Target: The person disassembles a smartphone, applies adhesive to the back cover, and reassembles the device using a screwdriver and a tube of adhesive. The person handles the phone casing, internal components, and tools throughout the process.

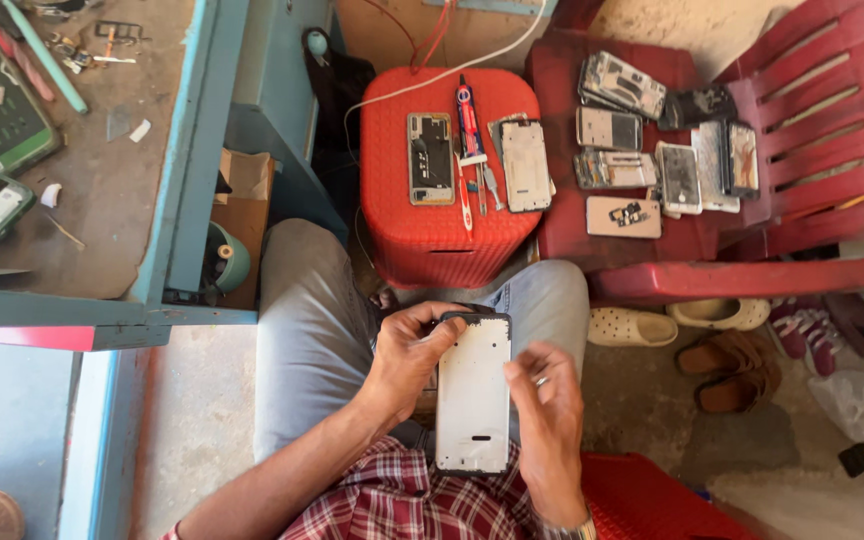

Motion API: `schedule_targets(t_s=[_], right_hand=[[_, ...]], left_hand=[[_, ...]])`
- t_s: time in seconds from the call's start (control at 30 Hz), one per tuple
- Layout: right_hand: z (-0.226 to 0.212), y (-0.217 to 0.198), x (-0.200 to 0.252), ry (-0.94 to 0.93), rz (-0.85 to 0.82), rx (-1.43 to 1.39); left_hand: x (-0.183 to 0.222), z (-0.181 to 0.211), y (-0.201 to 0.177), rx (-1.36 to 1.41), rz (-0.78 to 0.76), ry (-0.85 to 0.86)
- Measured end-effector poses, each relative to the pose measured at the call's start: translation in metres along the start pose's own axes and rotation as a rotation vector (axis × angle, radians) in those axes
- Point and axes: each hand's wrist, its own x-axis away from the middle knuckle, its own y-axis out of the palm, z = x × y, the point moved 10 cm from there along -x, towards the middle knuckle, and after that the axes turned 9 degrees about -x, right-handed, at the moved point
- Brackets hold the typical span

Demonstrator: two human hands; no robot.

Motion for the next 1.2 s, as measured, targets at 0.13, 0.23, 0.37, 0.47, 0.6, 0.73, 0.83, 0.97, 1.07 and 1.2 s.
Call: schedule_targets(t_s=[0.13,0.23,0.37,0.47,0.6,0.73,0.83,0.97,1.07,1.2], right_hand=[[0.024,0.002,0.009,0.149,-0.11,-0.134],[0.028,-0.002,0.009,0.16,-0.11,-0.177],[0.03,-0.001,0.009,0.22,-0.118,-0.258],[0.03,0.002,0.008,0.236,-0.117,-0.299],[0.034,0.003,0.005,0.215,-0.131,-0.302],[0.037,0.005,-0.002,0.177,-0.139,-0.306],[0.04,0.008,-0.007,0.187,-0.141,-0.266],[0.042,0.022,-0.016,0.195,-0.18,-0.174],[0.045,0.032,-0.023,0.232,-0.181,-0.147],[0.055,0.04,-0.037,0.244,-0.172,-0.121]], left_hand=[[-0.007,0.015,0.008,-0.017,-0.048,0.042],[-0.007,0.019,0.012,-0.013,-0.08,0.038],[-0.004,0.022,0.008,-0.014,-0.091,0.026],[0.0,0.019,0.007,-0.022,-0.129,-0.007],[0.006,0.015,0.007,-0.07,-0.179,0.001],[0.01,0.018,-0.001,-0.3,-0.17,0.108],[0.006,0.031,-0.011,-0.539,-0.077,0.263],[-0.002,0.033,-0.018,-0.341,-0.064,0.26],[-0.002,0.023,-0.017,-0.099,-0.072,0.15],[-0.01,0.03,-0.022,-0.064,0.021,0.262]])
